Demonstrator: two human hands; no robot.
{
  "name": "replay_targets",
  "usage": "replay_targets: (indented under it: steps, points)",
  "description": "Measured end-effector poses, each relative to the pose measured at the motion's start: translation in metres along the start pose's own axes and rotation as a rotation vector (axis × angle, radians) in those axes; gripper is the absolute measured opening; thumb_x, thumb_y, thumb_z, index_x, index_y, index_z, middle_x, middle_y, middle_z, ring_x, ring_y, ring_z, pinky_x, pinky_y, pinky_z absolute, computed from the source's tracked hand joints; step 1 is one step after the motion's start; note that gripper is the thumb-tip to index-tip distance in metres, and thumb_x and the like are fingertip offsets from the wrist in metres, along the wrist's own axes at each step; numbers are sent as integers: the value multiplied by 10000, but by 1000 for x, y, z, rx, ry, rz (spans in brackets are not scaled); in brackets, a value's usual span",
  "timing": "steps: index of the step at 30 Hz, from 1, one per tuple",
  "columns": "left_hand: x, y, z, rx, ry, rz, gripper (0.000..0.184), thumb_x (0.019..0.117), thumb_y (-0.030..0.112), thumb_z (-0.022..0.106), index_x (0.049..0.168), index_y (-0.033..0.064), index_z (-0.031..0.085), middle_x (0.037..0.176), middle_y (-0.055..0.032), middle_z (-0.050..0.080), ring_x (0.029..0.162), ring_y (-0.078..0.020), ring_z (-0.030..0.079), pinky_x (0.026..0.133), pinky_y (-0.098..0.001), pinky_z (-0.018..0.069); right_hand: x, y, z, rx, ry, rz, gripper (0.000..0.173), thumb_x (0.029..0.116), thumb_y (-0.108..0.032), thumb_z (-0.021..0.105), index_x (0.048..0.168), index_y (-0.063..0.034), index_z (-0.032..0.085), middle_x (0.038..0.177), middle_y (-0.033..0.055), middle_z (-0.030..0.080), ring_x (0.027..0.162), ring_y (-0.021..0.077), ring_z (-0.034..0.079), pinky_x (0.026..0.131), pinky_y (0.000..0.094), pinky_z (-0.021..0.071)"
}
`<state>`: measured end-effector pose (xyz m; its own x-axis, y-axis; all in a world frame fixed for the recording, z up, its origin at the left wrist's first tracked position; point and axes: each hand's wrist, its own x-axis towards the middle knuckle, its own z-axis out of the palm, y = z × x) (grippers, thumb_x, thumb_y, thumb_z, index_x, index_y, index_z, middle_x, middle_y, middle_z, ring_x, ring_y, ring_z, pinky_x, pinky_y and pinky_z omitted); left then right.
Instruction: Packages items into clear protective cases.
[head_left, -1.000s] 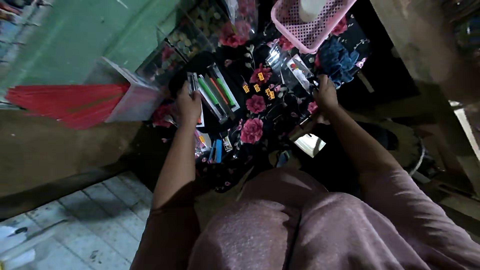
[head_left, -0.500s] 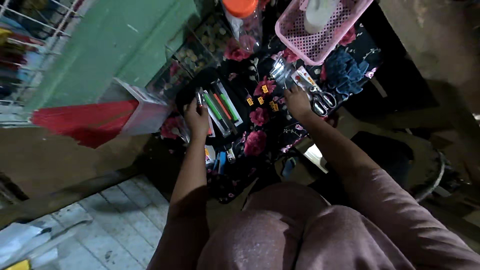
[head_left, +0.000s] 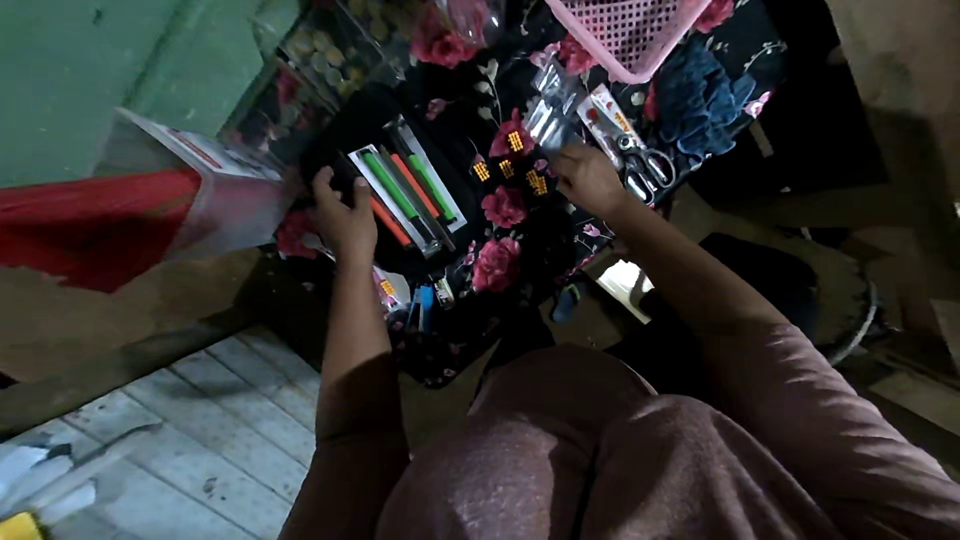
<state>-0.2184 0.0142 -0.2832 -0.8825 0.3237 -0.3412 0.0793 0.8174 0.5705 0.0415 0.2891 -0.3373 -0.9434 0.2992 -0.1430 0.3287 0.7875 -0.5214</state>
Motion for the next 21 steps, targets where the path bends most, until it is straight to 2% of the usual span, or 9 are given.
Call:
replay_targets:
  steps: [3,7,10,12,14,15,16,19,21]
  points:
    - [-1,-4,0,-17,-15,-3,637,1044,407,540,1552,67,361,1345,-250,589,1162,-348,636,977,-525,524,-21,8,19,-65,-76,-184,222,969,-1,553,1105,-1,728,1225,206,679,1196,433,616,961,606,500]
    - [-3,-9,-5,-99,-37,-3,645,1051,398,531,1558,57,324,1322,-261,574,1027,-308,678,883,-479,574,-39,7,22,-100,-80,-172,279,1006,-37,515,1213,-14,701,1280,187,658,1220,414,602,972,606,482]
    - [-5,-15,-5,-39,-58,49,662,1037,376,558,1552,31,326,1298,-263,602,1085,-348,662,933,-522,550,-49,1,17,-93,-42,-171,283,999,-115,585,1249,-29,687,1306,186,650,1235,423,594,966,630,470]
    - [-7,-9,-2,10,-53,90,664,1023,322,587,1550,11,330,1285,-271,614,1148,-373,630,1003,-534,494,-51,-7,16,-117,-130,-203,376,990,-183,652,1343,-53,649,1416,166,601,1341,400,531,1075,637,401]
    - [-9,0,-4,29,-51,93,652,1018,250,601,1553,3,321,1266,-264,624,1144,-367,633,1013,-517,493,-49,-18,20,-164,-259,-209,514,978,-225,678,1456,-79,562,1546,144,493,1473,372,390,1166,642,292]
    - [-11,4,-6,35,-51,79,655,1013,231,609,1557,11,320,1258,-256,629,1133,-365,638,1002,-517,499,-49,-25,18,-179,-334,-181,542,996,-195,654,1501,-65,507,1588,147,439,1513,370,318,1187,648,236]
    - [-14,8,-8,48,-51,56,666,1008,225,615,1567,27,312,1261,-251,633,1133,-370,642,994,-528,499,-52,-31,18,-189,-361,-159,514,1016,-127,604,1511,-48,488,1590,152,433,1518,375,304,1185,652,227]
    - [-18,13,-13,79,-74,21,705,1003,221,612,1599,76,263,1237,-234,644,1103,-376,652,963,-557,510,-69,-22,34,-242,-173,-214,382,977,58,550,1339,-18,645,1317,187,656,1312,422,547,1032,651,415]
    - [-20,8,-13,94,-94,27,687,1013,205,589,1608,101,262,1196,-229,660,1058,-370,666,934,-556,521,-78,-23,38,-283,-154,-202,344,948,112,547,1233,-17,691,1193,184,691,1221,418,598,970,639,452]
